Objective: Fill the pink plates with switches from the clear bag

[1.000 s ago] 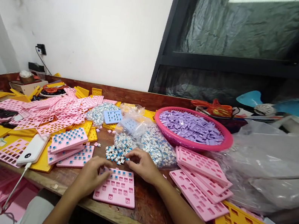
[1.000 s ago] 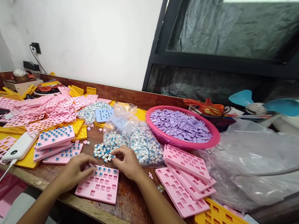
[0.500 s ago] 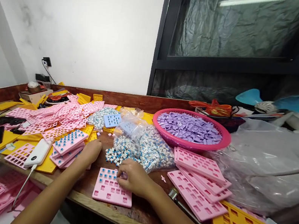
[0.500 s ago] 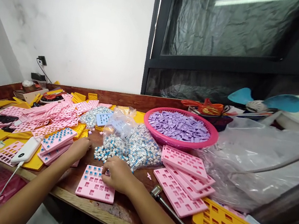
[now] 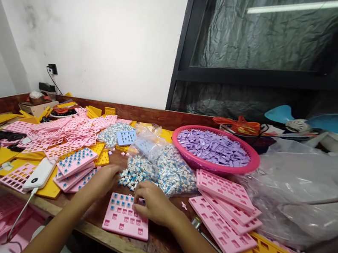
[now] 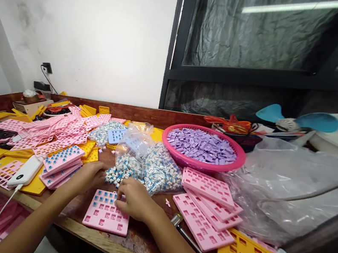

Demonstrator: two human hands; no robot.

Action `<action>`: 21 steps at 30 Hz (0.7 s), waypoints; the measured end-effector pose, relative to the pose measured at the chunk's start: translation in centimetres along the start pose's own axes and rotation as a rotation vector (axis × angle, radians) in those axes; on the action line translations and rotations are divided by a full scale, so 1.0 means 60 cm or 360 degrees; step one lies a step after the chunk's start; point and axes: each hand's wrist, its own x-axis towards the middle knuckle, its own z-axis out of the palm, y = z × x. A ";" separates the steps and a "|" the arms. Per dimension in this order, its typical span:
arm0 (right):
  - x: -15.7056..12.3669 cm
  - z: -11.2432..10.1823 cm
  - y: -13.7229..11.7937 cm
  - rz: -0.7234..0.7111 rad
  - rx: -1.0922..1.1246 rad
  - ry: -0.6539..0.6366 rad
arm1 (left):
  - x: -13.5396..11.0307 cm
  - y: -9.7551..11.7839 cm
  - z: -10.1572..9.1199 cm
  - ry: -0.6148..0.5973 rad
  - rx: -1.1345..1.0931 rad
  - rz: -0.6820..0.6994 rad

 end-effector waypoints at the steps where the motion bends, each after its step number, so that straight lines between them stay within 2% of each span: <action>1: 0.000 0.001 0.000 -0.0008 -0.0031 0.0009 | -0.020 0.014 -0.003 -0.0013 -0.0019 0.0027; 4: 0.003 0.006 0.001 -0.0039 -0.0109 0.0014 | -0.073 0.050 -0.003 -0.0236 0.0069 0.0169; 7: 0.005 0.009 0.004 -0.0033 -0.0076 -0.0003 | -0.098 0.064 0.011 -0.0342 0.0248 0.0235; 11: 0.007 0.010 0.006 0.0010 0.0056 -0.0017 | -0.103 0.060 0.028 -0.0283 0.0213 0.0275; 17: 0.008 0.013 0.016 0.0065 0.0259 0.0024 | -0.110 0.061 0.026 -0.0225 0.0194 0.0330; 21: 0.020 0.020 0.027 0.0121 0.0345 0.0232 | -0.112 0.049 0.044 -0.0077 0.0055 0.0307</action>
